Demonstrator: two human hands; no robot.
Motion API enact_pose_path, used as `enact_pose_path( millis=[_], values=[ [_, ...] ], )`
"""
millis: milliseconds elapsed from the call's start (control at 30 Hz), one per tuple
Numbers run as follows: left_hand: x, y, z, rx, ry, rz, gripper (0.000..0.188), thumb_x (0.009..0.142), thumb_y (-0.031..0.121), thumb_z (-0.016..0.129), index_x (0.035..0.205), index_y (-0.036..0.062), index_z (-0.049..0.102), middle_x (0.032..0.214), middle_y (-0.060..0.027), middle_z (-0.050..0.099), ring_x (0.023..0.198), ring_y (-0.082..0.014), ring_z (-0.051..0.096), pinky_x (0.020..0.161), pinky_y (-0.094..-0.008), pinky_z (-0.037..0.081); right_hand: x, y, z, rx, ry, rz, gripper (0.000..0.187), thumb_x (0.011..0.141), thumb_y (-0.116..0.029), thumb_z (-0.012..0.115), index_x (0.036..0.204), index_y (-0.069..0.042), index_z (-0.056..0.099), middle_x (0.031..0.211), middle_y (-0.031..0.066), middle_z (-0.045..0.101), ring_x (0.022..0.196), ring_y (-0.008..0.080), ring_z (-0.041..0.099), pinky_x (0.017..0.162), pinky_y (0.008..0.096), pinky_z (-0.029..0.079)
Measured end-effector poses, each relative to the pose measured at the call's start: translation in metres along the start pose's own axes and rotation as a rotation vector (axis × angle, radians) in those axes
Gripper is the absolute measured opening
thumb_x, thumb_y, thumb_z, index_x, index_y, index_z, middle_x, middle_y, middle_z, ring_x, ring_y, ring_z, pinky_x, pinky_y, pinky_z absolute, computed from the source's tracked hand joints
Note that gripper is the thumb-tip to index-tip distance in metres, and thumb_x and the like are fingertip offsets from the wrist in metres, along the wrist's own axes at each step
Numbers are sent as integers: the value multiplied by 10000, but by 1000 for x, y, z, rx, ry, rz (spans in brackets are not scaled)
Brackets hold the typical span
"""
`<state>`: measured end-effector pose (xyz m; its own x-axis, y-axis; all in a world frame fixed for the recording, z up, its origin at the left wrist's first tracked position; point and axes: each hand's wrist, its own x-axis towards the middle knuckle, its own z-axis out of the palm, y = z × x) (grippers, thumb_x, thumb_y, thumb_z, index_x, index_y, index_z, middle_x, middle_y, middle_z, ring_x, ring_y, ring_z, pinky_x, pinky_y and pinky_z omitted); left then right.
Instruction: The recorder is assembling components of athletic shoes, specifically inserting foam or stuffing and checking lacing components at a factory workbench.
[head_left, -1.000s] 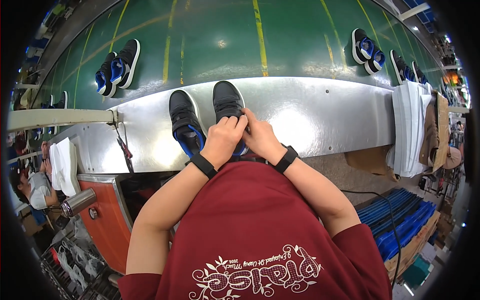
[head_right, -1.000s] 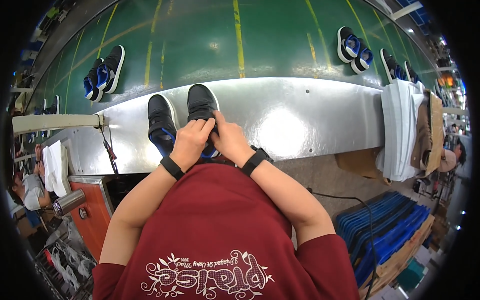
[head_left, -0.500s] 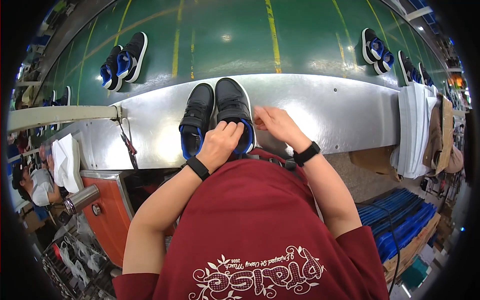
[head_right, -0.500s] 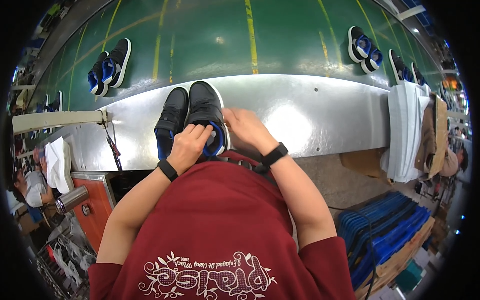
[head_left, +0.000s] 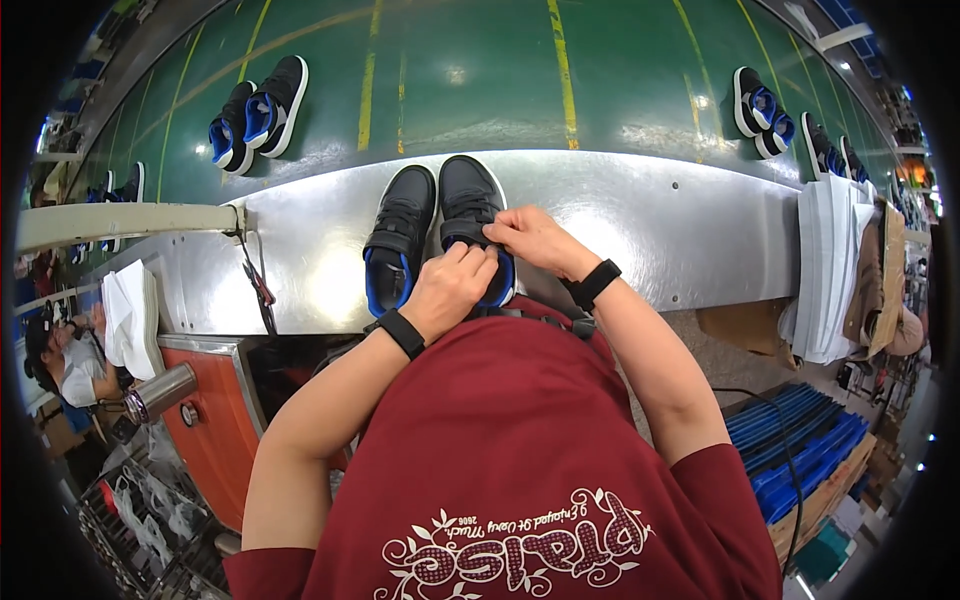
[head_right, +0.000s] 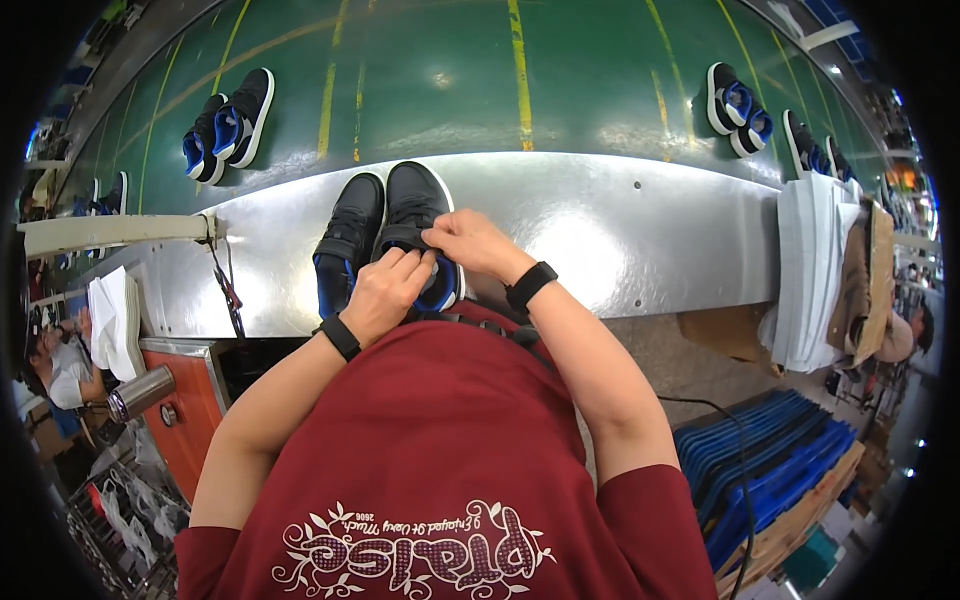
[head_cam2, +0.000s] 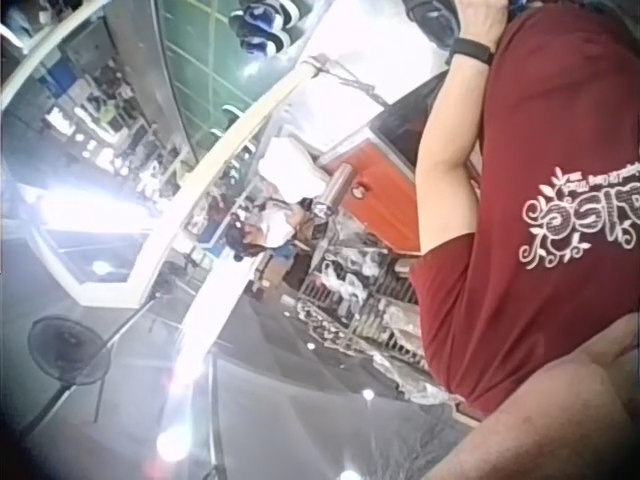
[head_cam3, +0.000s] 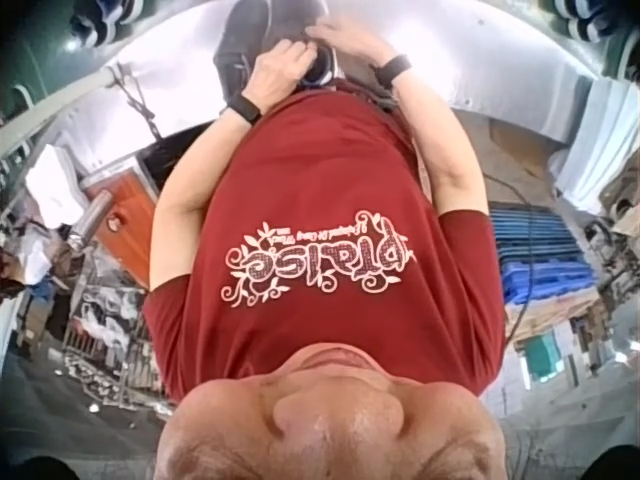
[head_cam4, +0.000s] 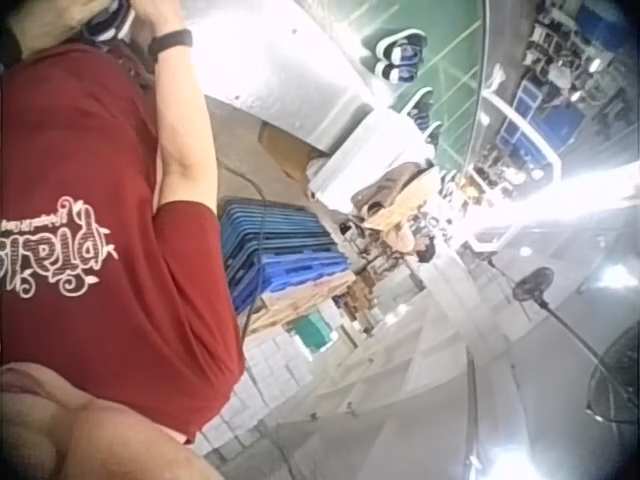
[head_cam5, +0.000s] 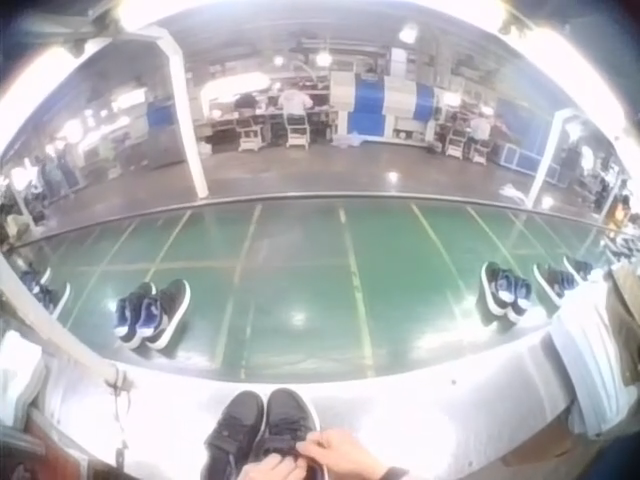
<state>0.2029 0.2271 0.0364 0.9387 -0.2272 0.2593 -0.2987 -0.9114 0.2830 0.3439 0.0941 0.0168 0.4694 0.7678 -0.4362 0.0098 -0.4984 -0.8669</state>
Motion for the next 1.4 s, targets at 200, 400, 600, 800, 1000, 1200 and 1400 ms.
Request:
enact_pose_path(
  millis=[200, 400, 600, 800, 1000, 1200, 1400],
  values=[
    [5, 2, 2, 66, 70, 43, 347, 737, 70, 602, 1073, -13, 620, 890, -87, 602, 785, -189, 574, 624, -295, 510, -5, -68, -24, 265, -15, 92, 291, 901, -234, 568, 666, -63, 582, 556, -6, 524, 460, 64, 451, 426, 228, 352],
    [2, -3, -1, 59, 40, 20, 321, 741, 62, 601, 1050, -20, 632, 892, -93, 612, 781, -203, 580, 637, -299, 513, 0, -47, -36, 183, 10, 151, 301, 905, -249, 581, 683, -47, 585, 596, 21, 586, 503, 73, 540, 476, 209, 432],
    [5, -4, -5, -2, 20, 5, 329, 731, 36, 585, 1051, -26, 634, 906, -102, 620, 794, -224, 584, 655, -312, 510, -13, 2, -16, 491, 33, 214, 303, 943, -273, 565, 720, -69, 587, 621, 3, 575, 518, 66, 521, 478, 211, 407],
    [1, -8, -5, -20, 33, -11, 342, 712, -3, 576, 1048, -10, 643, 900, -100, 623, 780, -229, 588, 652, -315, 508, -13, 19, 3, 648, 35, 215, 316, 956, -295, 560, 734, -70, 583, 626, -1, 567, 521, 65, 519, 478, 197, 406],
    [1, -9, -2, -35, 44, -14, 332, 715, -4, 593, 1042, -4, 649, 863, -94, 626, 759, -227, 590, 639, -314, 506, -13, 26, 11, 658, 55, 210, 323, 957, -301, 562, 731, -71, 582, 626, -1, 563, 521, 67, 517, 477, 196, 402],
    [0, -9, -6, -33, 42, -40, 293, 750, 6, 608, 1040, -5, 651, 863, -89, 627, 760, -228, 589, 641, -321, 504, -14, 27, 17, 665, 39, 224, 341, 956, -315, 575, 688, -104, 567, 605, -20, 562, 505, 51, 499, 474, 193, 393],
    [-1, -12, -1, -48, 51, -28, 280, 741, -2, 631, 1020, 4, 654, 854, -81, 624, 763, -229, 592, 643, -328, 505, -17, 38, 21, 670, -3, 342, 419, 909, -424, 618, 647, -107, 539, 557, -24, 502, 443, 59, 448, 397, 202, 332]
  ],
)
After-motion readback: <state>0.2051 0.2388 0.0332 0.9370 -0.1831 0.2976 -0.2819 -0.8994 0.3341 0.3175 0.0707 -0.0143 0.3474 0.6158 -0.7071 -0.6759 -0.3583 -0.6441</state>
